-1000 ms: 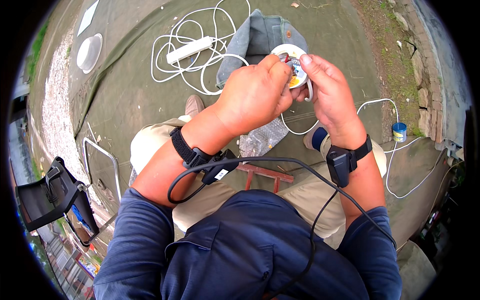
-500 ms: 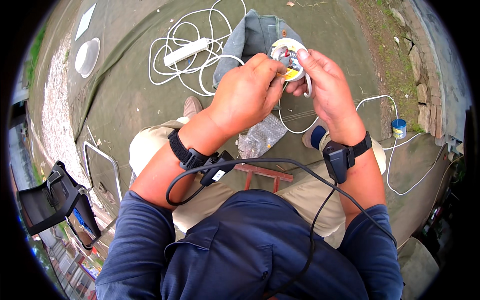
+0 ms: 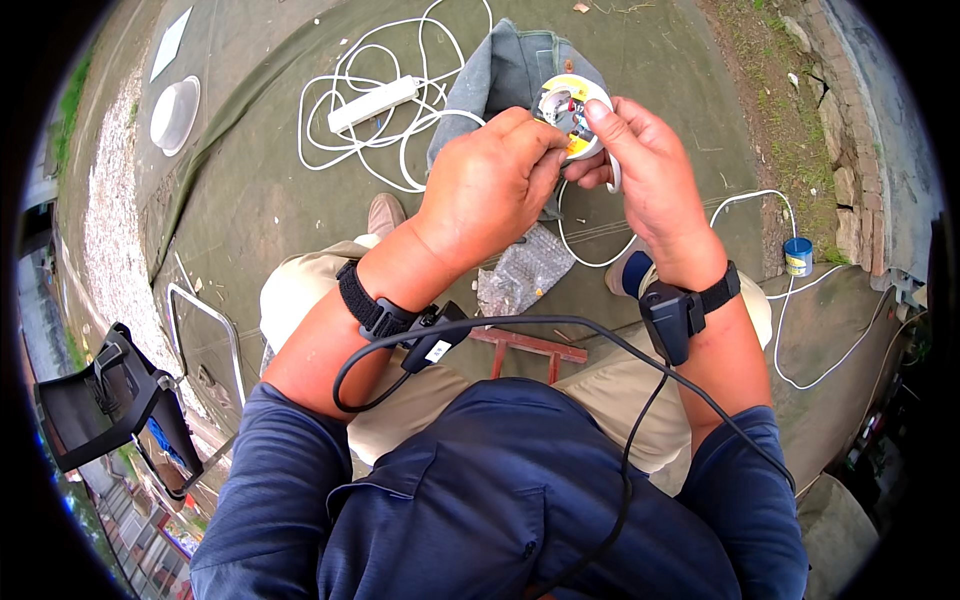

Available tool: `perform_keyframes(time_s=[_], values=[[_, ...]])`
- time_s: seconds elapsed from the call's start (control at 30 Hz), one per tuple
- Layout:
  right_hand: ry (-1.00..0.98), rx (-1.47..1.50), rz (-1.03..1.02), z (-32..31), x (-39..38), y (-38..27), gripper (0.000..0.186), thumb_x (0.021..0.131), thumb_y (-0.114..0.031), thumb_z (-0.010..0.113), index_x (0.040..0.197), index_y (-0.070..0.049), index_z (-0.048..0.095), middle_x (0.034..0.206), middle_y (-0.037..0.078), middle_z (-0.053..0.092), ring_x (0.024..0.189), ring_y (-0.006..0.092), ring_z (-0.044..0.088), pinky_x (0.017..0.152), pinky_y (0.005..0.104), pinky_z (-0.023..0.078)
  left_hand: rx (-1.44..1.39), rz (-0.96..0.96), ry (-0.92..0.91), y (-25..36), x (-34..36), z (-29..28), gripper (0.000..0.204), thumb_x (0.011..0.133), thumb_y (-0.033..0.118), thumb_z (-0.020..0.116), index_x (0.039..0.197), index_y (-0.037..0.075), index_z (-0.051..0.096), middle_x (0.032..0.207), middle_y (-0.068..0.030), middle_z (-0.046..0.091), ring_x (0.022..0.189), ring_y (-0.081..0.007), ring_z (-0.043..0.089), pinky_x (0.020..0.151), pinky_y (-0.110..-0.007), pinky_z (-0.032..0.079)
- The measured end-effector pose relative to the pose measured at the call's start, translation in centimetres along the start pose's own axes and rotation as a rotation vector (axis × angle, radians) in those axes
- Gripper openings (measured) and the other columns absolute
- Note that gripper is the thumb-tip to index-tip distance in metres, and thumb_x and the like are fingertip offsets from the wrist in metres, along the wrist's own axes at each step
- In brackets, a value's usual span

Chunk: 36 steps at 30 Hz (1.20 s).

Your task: The person strips the insulation from a white cable, twists the exposed wires, and uses pliers to crimp a connector onto the wire ends. They then wrap the connection with electrical tape.

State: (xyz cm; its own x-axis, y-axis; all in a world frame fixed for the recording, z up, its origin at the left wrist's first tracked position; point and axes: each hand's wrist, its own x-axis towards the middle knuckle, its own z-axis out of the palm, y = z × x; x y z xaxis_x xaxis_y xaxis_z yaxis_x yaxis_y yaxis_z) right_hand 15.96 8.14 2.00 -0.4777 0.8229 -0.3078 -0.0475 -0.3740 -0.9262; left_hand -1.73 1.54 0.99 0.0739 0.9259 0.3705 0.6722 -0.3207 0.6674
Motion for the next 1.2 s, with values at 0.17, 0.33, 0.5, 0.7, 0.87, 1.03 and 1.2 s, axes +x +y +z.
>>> perform_keyframes(time_s=[0.17,0.33,0.5,0.7,0.87,1.03,1.2], values=[[-0.007,-0.002,0.007,0.1,0.1,0.4,0.035,0.100,-0.035,0.064,0.109,-0.001,0.064,0.091,0.005,0.070,0.070,0.0108,0.068,0.063,0.0222,0.052,0.057,-0.017,-0.035,0.1,0.1,-0.1,0.012,0.083,0.005,0.070,0.094,0.007,0.065,0.084,-0.0104,0.063,0.069,-0.0307,0.065,0.060,-0.039,0.051],[0.010,0.011,-0.018,0.5,0.1,0.5,0.036,0.100,-0.034,0.065,0.111,0.000,0.064,0.093,0.006,0.069,0.073,0.0121,0.069,0.065,0.0236,0.054,0.129,-0.014,-0.042,0.0,0.1,0.2,0.015,0.082,0.005,0.070,0.093,0.006,0.060,0.085,-0.0115,0.063,0.067,-0.0325,0.064,0.059,-0.041,0.052],[0.015,0.002,-0.023,0.4,0.2,0.6,0.037,0.100,-0.034,0.065,0.111,0.000,0.063,0.095,0.006,0.069,0.075,0.0131,0.070,0.066,0.0240,0.054,0.119,-0.025,-0.043,-0.2,0.2,0.2,0.015,0.083,0.005,0.070,0.094,0.005,0.060,0.088,-0.0109,0.064,0.067,-0.0302,0.065,0.058,-0.039,0.052],[0.056,-0.570,-0.475,0.0,0.2,1.0,0.029,0.091,-0.022,0.072,0.111,-0.002,0.067,0.098,0.008,0.070,0.083,0.0215,0.071,0.068,0.0322,0.055,-0.649,-0.668,-0.005,-0.4,1.0,-1.2,0.029,0.099,0.029,0.061,0.108,0.001,0.058,0.099,-0.0123,0.068,0.075,-0.0210,0.070,0.057,-0.033,0.052],[0.054,-0.997,-0.740,0.4,-0.4,1.0,0.034,0.080,-0.012,0.075,0.114,-0.012,0.069,0.111,0.012,0.067,0.088,0.0311,0.069,0.076,0.0373,0.056,-0.972,-0.972,-0.071,-0.5,1.9,-2.7,0.046,0.100,0.039,0.058,0.121,-0.002,0.053,0.102,-0.0133,0.068,0.078,-0.0220,0.071,0.059,-0.027,0.053],[0.012,-0.850,-0.640,0.1,-0.4,0.6,0.052,0.080,-0.010,0.073,0.131,-0.014,0.062,0.122,0.011,0.064,0.100,0.0268,0.067,0.084,0.0360,0.056,-1.079,-0.866,-0.078,-0.7,1.3,-2.6,0.049,0.094,0.019,0.066,0.131,-0.003,0.044,0.107,-0.0141,0.070,0.084,-0.0192,0.070,0.061,-0.026,0.056],[-0.193,-0.142,-0.274,-0.5,-0.5,-0.3,0.063,0.087,-0.016,0.073,0.143,-0.001,0.050,0.133,0.009,0.057,0.108,0.0154,0.059,0.089,0.0315,0.052,-1.091,-0.690,-0.117,-0.6,1.1,-2.9,0.051,0.091,0.008,0.068,0.133,-0.003,0.042,0.111,-0.0141,0.070,0.092,-0.0176,0.069,0.069,-0.027,0.057]])
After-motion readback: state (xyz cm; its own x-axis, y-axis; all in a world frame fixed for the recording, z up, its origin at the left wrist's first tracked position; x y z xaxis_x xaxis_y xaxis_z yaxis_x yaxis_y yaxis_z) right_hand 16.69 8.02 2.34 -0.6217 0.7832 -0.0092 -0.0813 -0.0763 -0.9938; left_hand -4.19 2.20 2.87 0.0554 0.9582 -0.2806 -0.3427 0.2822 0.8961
